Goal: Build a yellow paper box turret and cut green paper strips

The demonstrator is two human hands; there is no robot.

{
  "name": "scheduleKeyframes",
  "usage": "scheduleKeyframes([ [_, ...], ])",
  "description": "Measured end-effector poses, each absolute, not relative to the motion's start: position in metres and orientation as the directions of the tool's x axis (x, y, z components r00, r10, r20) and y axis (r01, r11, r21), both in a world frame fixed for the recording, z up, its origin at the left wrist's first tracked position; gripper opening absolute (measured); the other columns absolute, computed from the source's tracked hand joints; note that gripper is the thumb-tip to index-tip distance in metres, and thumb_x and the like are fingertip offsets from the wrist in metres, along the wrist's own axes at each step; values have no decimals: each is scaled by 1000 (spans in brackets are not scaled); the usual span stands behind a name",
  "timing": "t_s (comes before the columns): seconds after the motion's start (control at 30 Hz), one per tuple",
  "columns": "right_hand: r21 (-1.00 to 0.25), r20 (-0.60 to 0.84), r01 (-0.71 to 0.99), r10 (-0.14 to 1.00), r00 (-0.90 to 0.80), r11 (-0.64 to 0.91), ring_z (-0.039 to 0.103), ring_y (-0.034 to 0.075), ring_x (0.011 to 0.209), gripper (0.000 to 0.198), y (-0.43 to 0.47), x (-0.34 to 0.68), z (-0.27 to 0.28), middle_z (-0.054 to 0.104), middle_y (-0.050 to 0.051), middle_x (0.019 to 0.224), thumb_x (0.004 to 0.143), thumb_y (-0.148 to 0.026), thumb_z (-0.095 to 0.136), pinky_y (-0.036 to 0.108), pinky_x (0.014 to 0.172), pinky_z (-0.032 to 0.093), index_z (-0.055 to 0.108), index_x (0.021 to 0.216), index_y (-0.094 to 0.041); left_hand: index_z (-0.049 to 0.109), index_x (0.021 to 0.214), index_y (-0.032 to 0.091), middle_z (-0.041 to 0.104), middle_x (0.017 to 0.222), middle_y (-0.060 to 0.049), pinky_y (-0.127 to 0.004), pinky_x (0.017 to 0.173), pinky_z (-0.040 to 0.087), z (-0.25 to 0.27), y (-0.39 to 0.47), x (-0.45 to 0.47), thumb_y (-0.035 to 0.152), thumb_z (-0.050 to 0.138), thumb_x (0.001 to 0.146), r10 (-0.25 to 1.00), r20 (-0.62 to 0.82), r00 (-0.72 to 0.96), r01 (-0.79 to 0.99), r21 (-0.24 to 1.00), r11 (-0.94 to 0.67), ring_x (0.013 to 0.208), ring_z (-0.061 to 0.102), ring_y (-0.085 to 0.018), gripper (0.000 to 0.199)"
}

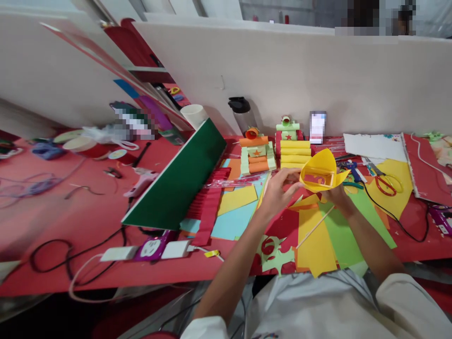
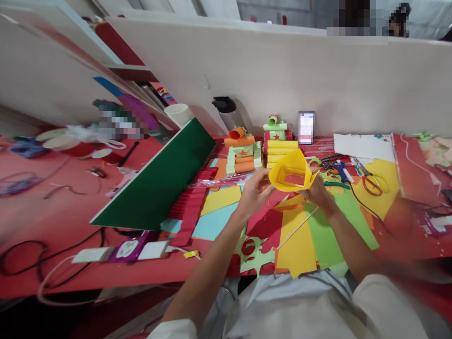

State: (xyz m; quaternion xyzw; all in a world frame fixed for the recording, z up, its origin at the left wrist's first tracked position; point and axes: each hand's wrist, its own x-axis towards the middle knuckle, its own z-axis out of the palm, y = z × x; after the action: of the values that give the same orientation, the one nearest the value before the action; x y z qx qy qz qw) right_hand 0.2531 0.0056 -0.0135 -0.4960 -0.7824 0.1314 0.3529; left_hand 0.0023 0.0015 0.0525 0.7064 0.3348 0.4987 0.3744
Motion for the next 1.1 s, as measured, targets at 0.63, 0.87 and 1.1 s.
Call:
scheduleKeyframes([
  [0.63,-529,546,706,826,-142,471,63,40,121,61,11,242,-8,66,23,127,94,-69,56,59,107,50,63,128,-18,77,87,21,77,89,-7,-28,67,52,80,-16,16,38,62,101,802,591,85,485,679,-552,75,69,-17,27],
  [0.87,-578,557,685,828,-66,444,68,39,112,70,12,235,-6,70,20,121,89,-74,56,56,100,54,57,132,-19,79,92,24,75,86,-5,-26,68,50,68,-11,24,35,56,104,681,732,32,638,509,-577,76,68,-16,28],
  [1.1,-630,558,644,830,-14,434,68,40,112,65,11,235,-11,68,24,122,87,-75,56,61,98,54,61,122,-20,74,127,25,73,95,-8,-31,82,52,62,-19,24,25,53,106,590,794,145,679,354,-643,86,67,-20,29],
])
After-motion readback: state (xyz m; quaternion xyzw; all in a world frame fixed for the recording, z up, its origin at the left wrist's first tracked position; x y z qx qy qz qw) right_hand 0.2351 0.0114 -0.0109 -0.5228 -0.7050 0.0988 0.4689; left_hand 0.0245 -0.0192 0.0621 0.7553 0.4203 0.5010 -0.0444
